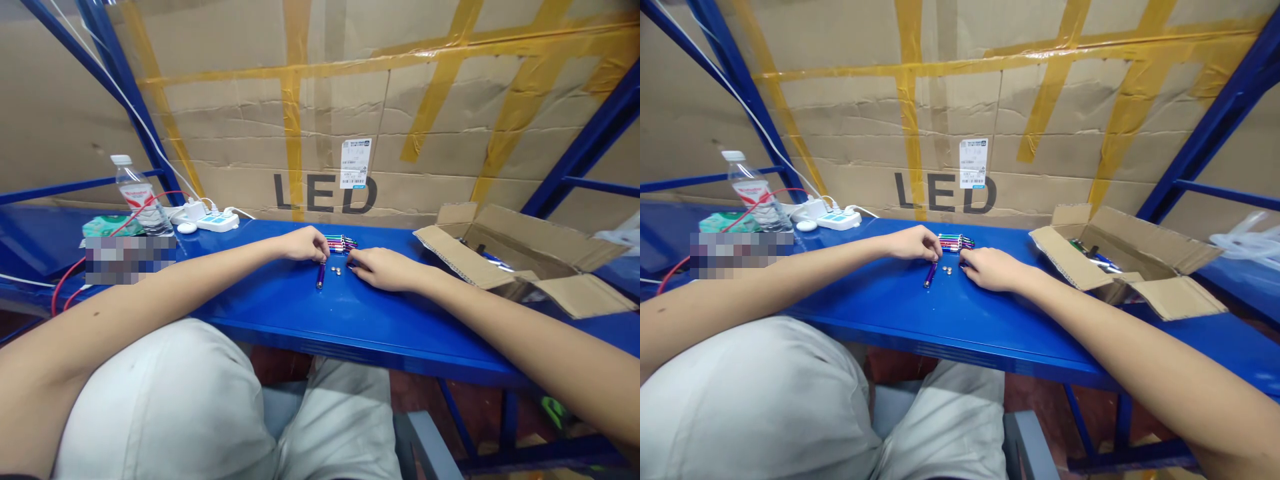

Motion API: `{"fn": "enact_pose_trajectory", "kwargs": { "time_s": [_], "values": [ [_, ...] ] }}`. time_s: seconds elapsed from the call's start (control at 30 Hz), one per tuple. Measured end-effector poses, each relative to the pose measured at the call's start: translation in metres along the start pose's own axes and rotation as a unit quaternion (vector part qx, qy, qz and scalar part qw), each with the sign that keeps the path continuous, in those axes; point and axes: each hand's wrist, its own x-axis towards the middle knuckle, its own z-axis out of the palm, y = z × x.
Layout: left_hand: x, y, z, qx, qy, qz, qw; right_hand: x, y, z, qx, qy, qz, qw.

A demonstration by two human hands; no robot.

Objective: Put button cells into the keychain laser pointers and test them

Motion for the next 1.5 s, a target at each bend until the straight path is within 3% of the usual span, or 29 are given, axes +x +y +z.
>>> {"fn": "enact_pose_trajectory", "kwargs": {
  "time_s": [0.37, 0.5, 0.63, 0.73, 0.93, 1.13, 1.5],
  "values": [
    [-0.003, 0.004, -0.001, -0.014, -0.002, -0.005, 1.0, -0.001, -0.003, -0.001, -0.002, 0.0, 0.004, 1.0],
    [-0.005, 0.003, -0.004, 0.019, 0.038, 0.013, 0.999, -0.003, 0.002, -0.005, 0.028, -0.005, -0.006, 1.0],
    [-0.009, 0.011, -0.005, 0.102, 0.073, 0.07, 0.99, -0.011, 0.012, -0.015, 0.086, -0.061, -0.037, 0.994],
    [-0.012, 0.021, -0.001, 0.145, 0.045, 0.121, 0.981, -0.016, 0.012, -0.022, 0.124, -0.073, -0.053, 0.988],
    [-0.007, 0.029, 0.01, 0.187, 0.012, 0.15, 0.971, -0.013, -0.007, -0.016, 0.093, 0.061, -0.121, 0.986],
    [0.002, 0.026, 0.011, 0.139, -0.023, 0.128, 0.982, -0.009, -0.011, -0.003, 0.022, 0.052, -0.093, 0.994],
    [0.007, 0.025, 0.011, 0.149, -0.059, 0.131, 0.978, -0.01, 0.002, -0.009, 0.067, 0.044, -0.127, 0.989]
  ]
}}
